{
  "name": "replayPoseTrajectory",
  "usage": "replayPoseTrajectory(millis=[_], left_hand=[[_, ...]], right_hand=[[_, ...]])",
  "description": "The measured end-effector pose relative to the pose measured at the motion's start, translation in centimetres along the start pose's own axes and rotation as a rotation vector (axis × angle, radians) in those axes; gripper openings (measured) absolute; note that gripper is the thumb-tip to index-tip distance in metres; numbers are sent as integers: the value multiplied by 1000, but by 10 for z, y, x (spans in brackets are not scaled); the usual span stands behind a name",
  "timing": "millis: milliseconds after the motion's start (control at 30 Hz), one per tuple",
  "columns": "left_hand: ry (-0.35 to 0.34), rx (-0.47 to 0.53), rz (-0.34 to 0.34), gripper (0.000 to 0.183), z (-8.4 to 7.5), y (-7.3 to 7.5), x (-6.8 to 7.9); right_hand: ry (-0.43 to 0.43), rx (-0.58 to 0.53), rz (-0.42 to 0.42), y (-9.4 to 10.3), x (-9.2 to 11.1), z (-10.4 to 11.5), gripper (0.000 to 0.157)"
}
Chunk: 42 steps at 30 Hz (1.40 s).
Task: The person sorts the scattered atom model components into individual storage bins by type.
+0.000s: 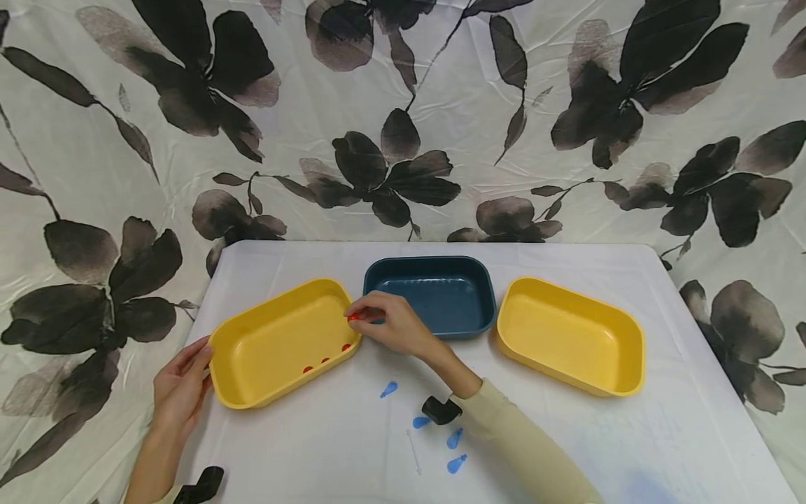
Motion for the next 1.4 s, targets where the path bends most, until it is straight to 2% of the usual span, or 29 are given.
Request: replayPoseTrajectory(millis=[367,633,1167,1400], left_hand=[[14,-4,-9,52,0,-1,-1],[7,-3,-8,50,-1,-3,0],[11,-16,-19,51,0,-1,0],[17,-11,-20,53,0,-1,0]], right_hand=[[-30,22,39,-17,-16,-4,18],[-8,66,89,-26,-24,-5,16],[-29,111,251,-49,-45,-6,17],[-80,151,324,-61,-52,-12,13]])
Point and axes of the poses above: each hand's wrist, its own x-axis away from the middle knuckle, its own y-axis out of the back of the hand, z = x × y, the point moved 2 cm from there along -x, towards the middle knuckle, and after that the axes turned 1 degree about x, right-handed, at the moved point
